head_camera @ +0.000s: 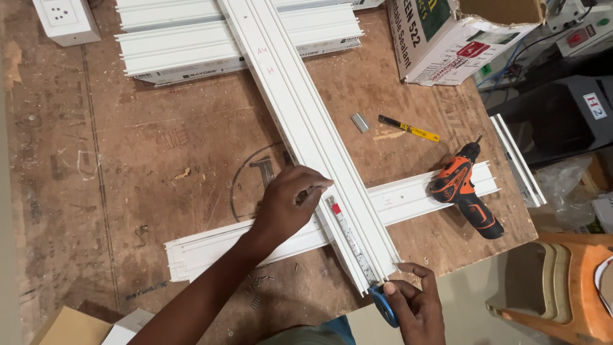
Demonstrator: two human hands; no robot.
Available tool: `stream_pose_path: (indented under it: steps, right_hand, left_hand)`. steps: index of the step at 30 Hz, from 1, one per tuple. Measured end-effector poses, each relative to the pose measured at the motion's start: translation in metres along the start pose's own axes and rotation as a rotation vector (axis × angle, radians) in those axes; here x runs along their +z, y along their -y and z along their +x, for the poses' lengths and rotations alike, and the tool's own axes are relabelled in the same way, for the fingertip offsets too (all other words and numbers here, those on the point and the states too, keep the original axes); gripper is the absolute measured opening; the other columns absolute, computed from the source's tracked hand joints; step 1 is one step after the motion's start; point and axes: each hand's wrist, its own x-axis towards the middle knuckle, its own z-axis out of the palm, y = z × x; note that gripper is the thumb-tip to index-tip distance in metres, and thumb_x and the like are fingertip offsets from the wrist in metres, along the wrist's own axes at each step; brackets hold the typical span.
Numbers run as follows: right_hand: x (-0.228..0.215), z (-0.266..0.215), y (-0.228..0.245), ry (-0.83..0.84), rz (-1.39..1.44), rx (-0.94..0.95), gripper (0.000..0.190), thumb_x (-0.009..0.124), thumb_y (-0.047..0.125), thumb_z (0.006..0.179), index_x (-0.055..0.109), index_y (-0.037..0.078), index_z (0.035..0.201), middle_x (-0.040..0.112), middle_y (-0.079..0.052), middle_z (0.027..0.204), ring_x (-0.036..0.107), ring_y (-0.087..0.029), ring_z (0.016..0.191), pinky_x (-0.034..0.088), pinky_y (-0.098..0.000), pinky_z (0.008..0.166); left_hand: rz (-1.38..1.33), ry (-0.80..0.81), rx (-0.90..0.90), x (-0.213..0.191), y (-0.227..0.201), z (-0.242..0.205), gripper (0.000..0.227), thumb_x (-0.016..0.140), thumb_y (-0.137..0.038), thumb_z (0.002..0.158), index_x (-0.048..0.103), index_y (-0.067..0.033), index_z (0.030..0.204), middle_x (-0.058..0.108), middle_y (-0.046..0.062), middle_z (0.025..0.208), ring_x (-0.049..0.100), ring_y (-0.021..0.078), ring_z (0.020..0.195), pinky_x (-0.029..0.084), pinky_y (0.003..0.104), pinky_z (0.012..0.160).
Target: Assembling uPVC window frame profiles by measuring, marking, and drilling them to attach brackets with screws.
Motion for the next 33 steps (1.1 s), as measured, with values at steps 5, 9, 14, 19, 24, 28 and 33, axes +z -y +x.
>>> stream_pose_path:
  steps: [5, 9, 14, 19, 24, 28, 33]
  right_hand:
    - [0.001, 0.000, 0.000, -0.015, -0.016, 0.018, 0.051, 0.067, 0.011, 0.087, 0.045, 0.005, 0.133, 0.082, -0.026, 0.089, 0.077, -0.023, 0.087, 0.057, -0.0346, 0.079]
    - [0.000, 0.000, -0.003, -0.019, -0.015, 0.019, 0.051, 0.067, 0.011, 0.087, 0.045, 0.005, 0.133, 0.082, -0.026, 0.089, 0.077, -0.023, 0.086, 0.057, -0.0338, 0.078]
    - [0.001, -0.002, 0.000, -0.024, -0.039, 0.032, 0.051, 0.066, 0.011, 0.088, 0.046, 0.005, 0.133, 0.081, -0.026, 0.089, 0.076, -0.022, 0.084, 0.057, -0.0332, 0.077]
    - [0.001, -0.001, -0.003, -0.014, 0.000, 0.006, 0.051, 0.066, 0.011, 0.087, 0.045, 0.005, 0.133, 0.081, -0.025, 0.089, 0.077, -0.021, 0.085, 0.057, -0.0326, 0.079]
    - [0.002, -0.003, 0.000, -0.017, -0.016, 0.012, 0.052, 0.066, 0.012, 0.088, 0.044, 0.005, 0.134, 0.081, -0.026, 0.089, 0.077, -0.021, 0.085, 0.057, -0.0328, 0.079]
    - [0.001, -0.002, -0.001, -0.027, -0.028, 0.026, 0.054, 0.067, 0.013, 0.088, 0.044, 0.005, 0.135, 0.081, -0.026, 0.089, 0.077, -0.021, 0.085, 0.057, -0.0328, 0.079]
    - [-0.001, -0.001, -0.006, -0.018, -0.011, 0.010, 0.054, 0.067, 0.013, 0.088, 0.043, 0.005, 0.136, 0.081, -0.025, 0.090, 0.076, -0.021, 0.085, 0.056, -0.0327, 0.079]
  left_hand:
    - [0.271, -0.025, 0.190, 0.003, 0.004, 0.009, 0.021, 0.077, -0.012, 0.090, 0.078, -0.0181, 0.110, 0.079, -0.003, 0.103, 0.061, 0.0179, 0.095, 0.052, 0.034, 0.086]
    - [0.238, -0.019, 0.094, 0.003, -0.001, 0.009, 0.041, 0.079, -0.015, 0.087, 0.073, -0.0200, 0.127, 0.079, -0.004, 0.097, 0.059, 0.0167, 0.090, 0.050, 0.035, 0.088]
    - [0.118, 0.031, 0.053, 0.003, 0.010, 0.013, 0.060, 0.076, -0.011, 0.088, 0.058, -0.0176, 0.144, 0.081, -0.004, 0.106, 0.062, 0.0148, 0.084, 0.049, 0.035, 0.087]
    - [0.082, 0.020, 0.203, 0.005, 0.019, 0.014, 0.061, 0.078, -0.010, 0.089, 0.057, -0.0108, 0.147, 0.081, -0.001, 0.104, 0.067, 0.0118, 0.096, 0.044, 0.037, 0.101]
    - [0.098, 0.077, 0.039, 0.001, 0.002, 0.017, 0.063, 0.077, -0.012, 0.086, 0.057, -0.0148, 0.146, 0.082, -0.003, 0.102, 0.056, 0.0130, 0.077, 0.047, 0.032, 0.086]
    - [0.103, 0.118, -0.037, 0.002, 0.008, 0.018, 0.064, 0.077, -0.013, 0.086, 0.057, -0.0198, 0.146, 0.081, -0.005, 0.099, 0.054, 0.0120, 0.078, 0.048, 0.032, 0.082]
    - [0.101, 0.076, 0.159, 0.002, 0.013, 0.018, 0.063, 0.078, -0.008, 0.086, 0.059, -0.0170, 0.146, 0.082, -0.001, 0.100, 0.062, 0.0107, 0.097, 0.046, 0.035, 0.099]
